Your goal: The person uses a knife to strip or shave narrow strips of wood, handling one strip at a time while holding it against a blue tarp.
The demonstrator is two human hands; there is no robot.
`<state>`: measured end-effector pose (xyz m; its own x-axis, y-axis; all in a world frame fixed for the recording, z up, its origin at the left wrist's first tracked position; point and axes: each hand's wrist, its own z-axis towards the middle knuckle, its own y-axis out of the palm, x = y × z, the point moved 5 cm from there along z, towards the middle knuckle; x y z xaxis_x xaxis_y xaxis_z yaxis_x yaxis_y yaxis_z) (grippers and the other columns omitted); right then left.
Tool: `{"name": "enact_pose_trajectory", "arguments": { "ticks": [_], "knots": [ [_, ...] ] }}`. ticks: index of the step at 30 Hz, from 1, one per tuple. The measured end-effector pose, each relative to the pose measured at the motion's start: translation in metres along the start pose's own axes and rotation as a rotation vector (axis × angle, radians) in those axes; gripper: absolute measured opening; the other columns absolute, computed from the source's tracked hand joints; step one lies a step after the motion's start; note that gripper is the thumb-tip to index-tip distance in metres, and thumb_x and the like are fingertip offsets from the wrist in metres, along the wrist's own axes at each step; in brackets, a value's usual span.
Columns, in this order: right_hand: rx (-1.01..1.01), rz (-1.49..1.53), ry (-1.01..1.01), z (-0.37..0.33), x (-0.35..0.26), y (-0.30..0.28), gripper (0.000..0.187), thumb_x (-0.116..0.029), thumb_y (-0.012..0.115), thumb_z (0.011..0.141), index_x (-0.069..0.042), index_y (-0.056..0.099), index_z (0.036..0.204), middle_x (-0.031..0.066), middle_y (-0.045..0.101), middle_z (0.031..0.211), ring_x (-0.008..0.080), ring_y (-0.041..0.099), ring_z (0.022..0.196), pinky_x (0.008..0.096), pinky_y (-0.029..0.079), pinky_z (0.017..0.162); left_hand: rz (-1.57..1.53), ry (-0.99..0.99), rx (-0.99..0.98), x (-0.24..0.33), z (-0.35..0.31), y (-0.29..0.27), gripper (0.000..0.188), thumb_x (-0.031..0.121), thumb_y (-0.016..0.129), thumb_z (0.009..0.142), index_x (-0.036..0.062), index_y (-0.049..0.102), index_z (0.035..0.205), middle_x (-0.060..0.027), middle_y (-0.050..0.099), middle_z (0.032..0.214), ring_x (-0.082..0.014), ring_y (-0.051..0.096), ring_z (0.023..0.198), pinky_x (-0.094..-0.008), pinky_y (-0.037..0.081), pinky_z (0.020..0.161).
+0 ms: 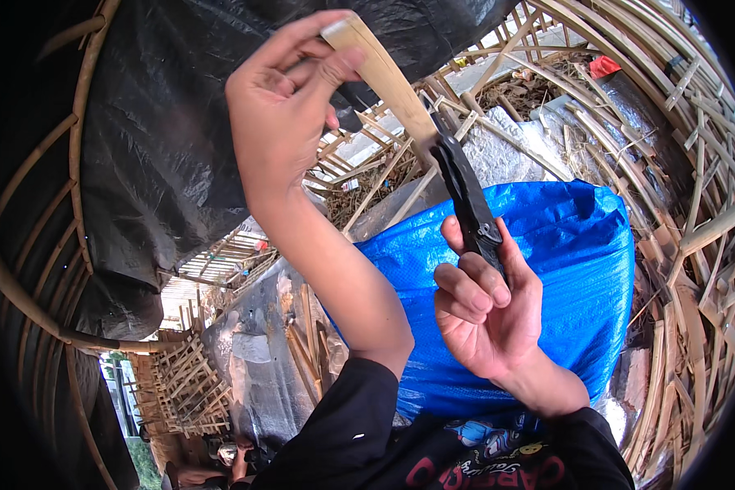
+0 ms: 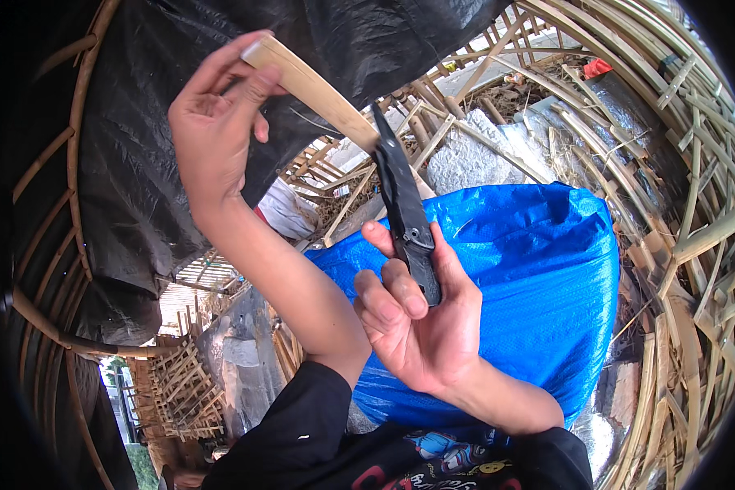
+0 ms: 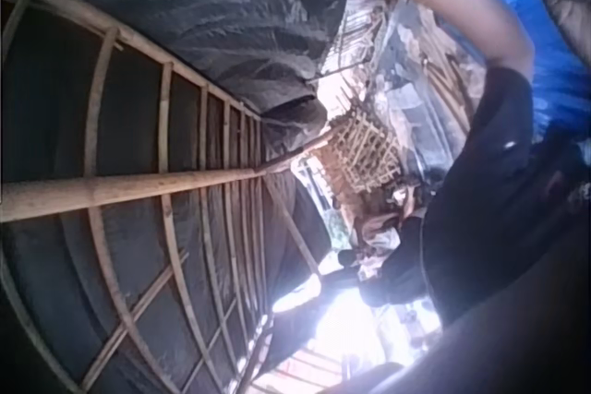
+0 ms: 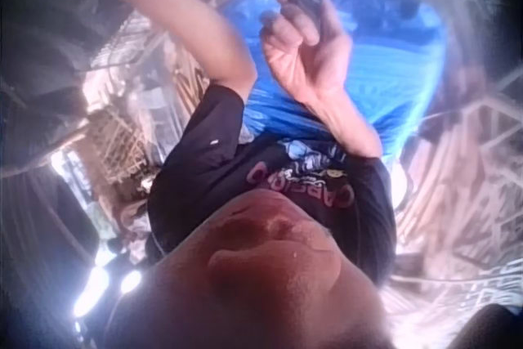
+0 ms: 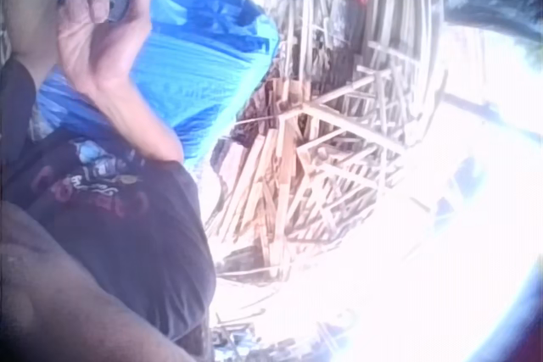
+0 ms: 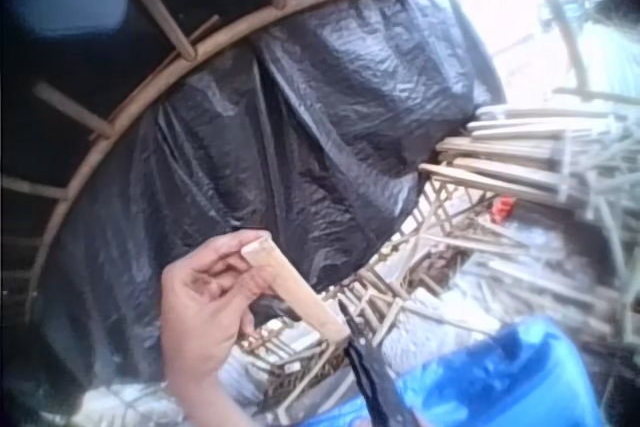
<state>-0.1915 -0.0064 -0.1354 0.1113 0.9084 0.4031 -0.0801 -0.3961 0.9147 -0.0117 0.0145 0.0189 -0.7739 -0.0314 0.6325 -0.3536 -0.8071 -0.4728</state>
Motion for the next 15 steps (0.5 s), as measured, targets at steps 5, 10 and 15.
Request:
{"name": "enact_pose_trajectory", "arguments": {
  "ticks": [5, 10, 15],
  "knots": [
    [-0.126, -0.004, 0.045, -0.0023, 0.0041, 0.0074, 0.064, -0.044, 0.026, 0.109, 0.011, 0.045, 0.136, -0.0014, 0.042, 0.053, 0.0139, 0.045, 0.063, 0.0249, 0.039, 0.052, -0.047, 0.008, -0.019, -0.0007, -0.0006, -0.0004, 0.040, 0.006, 0.076, 0.086, -0.0018, 0.065, 0.124, -0.0087, 0.071, 0.095, -0.0172, 0.074, 0.082, -0.0170, 0.040, 0.044],
    [0.078, -0.005, -0.015, 0.0006, 0.0023, 0.0051, 0.063, -0.044, 0.025, 0.109, 0.010, 0.044, 0.137, -0.0007, 0.042, 0.053, 0.0139, 0.045, 0.060, 0.0252, 0.039, 0.051, -0.063, 0.008, -0.016, -0.0020, 0.0001, 0.0027, 0.041, 0.006, 0.076, 0.086, -0.0015, 0.065, 0.125, -0.0091, 0.071, 0.094, -0.0176, 0.074, 0.082, -0.0170, 0.040, 0.043],
    [-0.049, -0.062, 0.033, -0.0026, 0.0029, 0.0088, 0.062, -0.043, 0.025, 0.109, 0.010, 0.045, 0.135, -0.0015, 0.042, 0.052, 0.0133, 0.045, 0.059, 0.0251, 0.038, 0.049, -0.018, 0.008, -0.027, 0.0016, -0.0008, 0.0036, 0.040, 0.006, 0.076, 0.086, -0.0007, 0.066, 0.124, -0.0092, 0.071, 0.094, -0.0173, 0.074, 0.082, -0.0171, 0.040, 0.044]
  ]
}}
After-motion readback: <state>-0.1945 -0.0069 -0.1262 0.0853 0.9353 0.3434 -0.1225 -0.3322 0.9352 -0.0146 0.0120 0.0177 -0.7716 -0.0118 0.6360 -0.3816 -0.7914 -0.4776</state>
